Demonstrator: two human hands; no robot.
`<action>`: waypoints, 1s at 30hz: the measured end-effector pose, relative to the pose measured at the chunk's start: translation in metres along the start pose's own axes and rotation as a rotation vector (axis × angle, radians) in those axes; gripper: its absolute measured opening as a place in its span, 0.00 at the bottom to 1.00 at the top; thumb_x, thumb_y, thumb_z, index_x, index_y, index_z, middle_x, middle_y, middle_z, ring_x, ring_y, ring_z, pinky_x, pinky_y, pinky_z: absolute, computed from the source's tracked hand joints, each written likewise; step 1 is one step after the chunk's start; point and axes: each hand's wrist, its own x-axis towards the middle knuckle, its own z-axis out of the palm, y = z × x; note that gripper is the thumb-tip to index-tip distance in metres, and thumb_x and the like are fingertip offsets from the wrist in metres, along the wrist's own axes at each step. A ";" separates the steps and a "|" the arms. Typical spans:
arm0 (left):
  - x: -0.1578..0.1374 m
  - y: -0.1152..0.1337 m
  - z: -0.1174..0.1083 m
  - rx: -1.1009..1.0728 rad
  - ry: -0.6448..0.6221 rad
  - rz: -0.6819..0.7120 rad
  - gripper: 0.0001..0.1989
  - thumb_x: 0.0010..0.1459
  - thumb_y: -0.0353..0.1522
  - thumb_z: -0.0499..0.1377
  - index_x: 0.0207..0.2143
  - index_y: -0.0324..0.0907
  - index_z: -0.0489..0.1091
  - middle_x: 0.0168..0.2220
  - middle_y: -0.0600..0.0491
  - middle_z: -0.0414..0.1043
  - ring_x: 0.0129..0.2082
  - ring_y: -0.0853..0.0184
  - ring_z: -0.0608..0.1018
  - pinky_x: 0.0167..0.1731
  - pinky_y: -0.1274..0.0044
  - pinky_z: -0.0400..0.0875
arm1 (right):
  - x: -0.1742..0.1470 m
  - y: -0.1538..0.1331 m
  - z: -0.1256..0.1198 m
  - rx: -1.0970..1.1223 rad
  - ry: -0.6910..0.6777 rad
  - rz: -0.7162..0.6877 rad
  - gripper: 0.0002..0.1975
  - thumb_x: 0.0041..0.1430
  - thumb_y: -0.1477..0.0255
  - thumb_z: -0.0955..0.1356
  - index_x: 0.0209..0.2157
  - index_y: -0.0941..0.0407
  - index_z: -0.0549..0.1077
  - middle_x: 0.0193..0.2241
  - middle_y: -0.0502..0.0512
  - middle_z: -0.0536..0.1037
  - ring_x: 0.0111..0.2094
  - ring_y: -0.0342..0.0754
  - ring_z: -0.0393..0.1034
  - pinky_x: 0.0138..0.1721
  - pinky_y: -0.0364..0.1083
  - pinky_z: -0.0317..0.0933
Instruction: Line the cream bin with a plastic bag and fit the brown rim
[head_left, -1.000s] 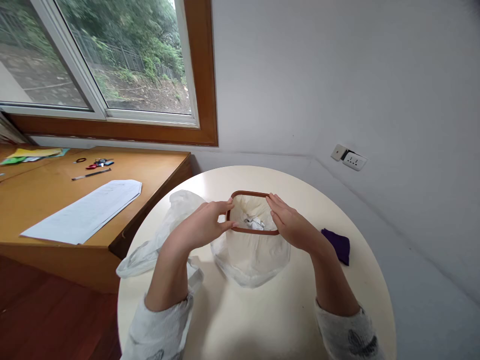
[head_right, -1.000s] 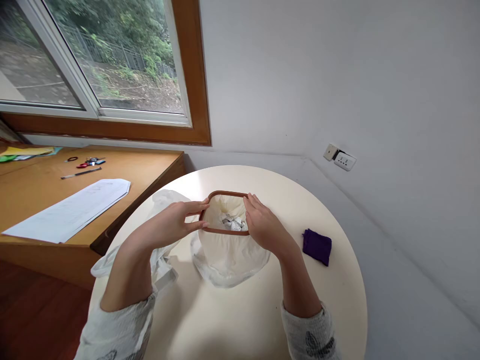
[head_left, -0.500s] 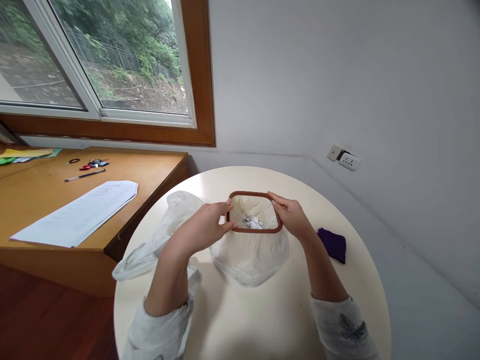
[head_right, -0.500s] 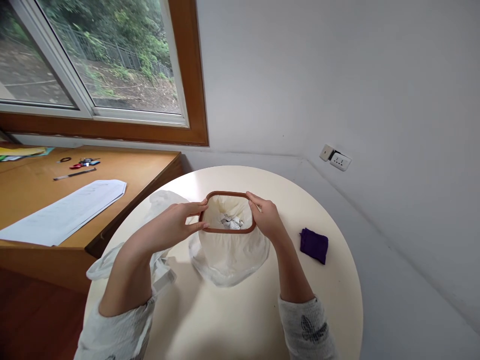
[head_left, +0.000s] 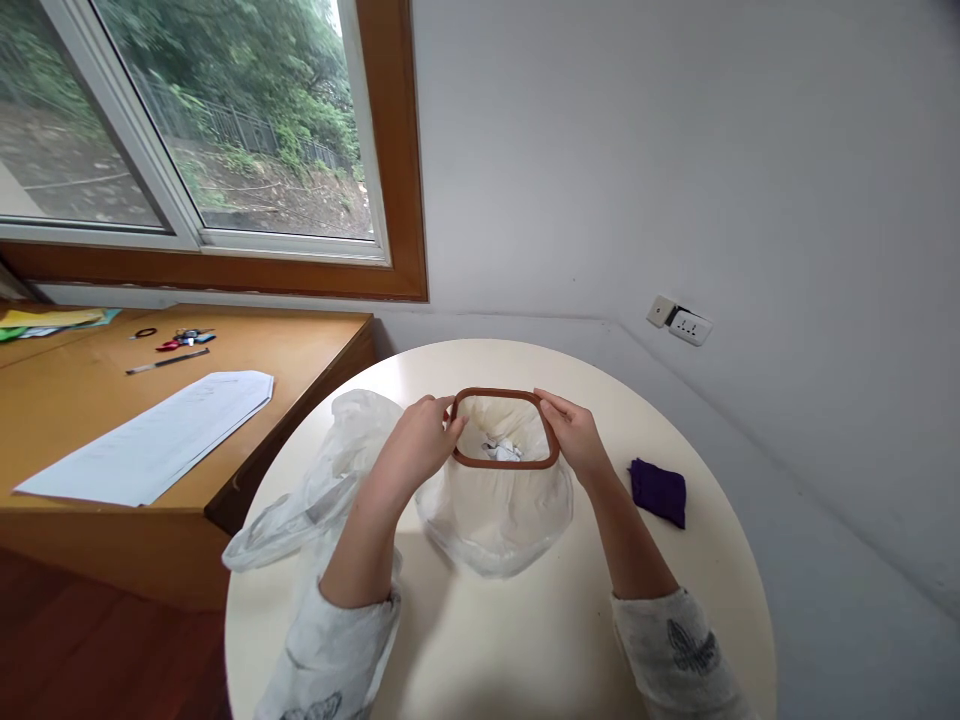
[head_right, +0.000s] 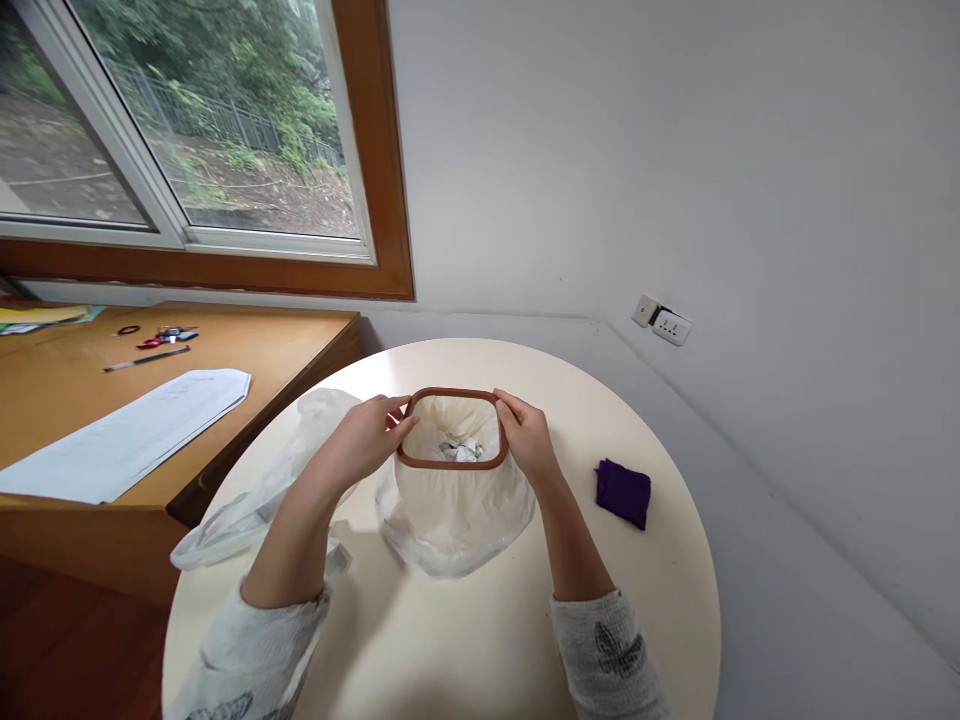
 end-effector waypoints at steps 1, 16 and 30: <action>0.001 0.000 0.001 0.011 -0.016 0.001 0.15 0.57 0.38 0.47 0.36 0.41 0.70 0.33 0.48 0.70 0.32 0.64 0.73 0.28 0.77 0.64 | 0.000 0.000 -0.001 -0.004 -0.020 0.003 0.19 0.54 0.62 0.64 0.46 0.55 0.71 0.49 0.55 0.71 0.51 0.51 0.63 0.53 0.51 0.57; 0.002 0.006 0.009 0.142 0.070 -0.013 0.13 0.55 0.30 0.46 0.23 0.40 0.65 0.28 0.49 0.67 0.24 0.67 0.70 0.24 0.77 0.61 | 0.003 0.002 -0.002 -0.047 -0.063 -0.005 0.20 0.55 0.62 0.63 0.47 0.55 0.70 0.48 0.56 0.71 0.49 0.51 0.65 0.52 0.52 0.57; 0.003 0.010 0.004 0.280 0.004 -0.057 0.10 0.54 0.30 0.47 0.27 0.40 0.67 0.25 0.48 0.71 0.24 0.64 0.71 0.19 0.77 0.57 | -0.004 -0.004 -0.002 -0.019 -0.054 0.011 0.20 0.54 0.62 0.63 0.46 0.56 0.70 0.48 0.57 0.72 0.49 0.51 0.66 0.50 0.50 0.59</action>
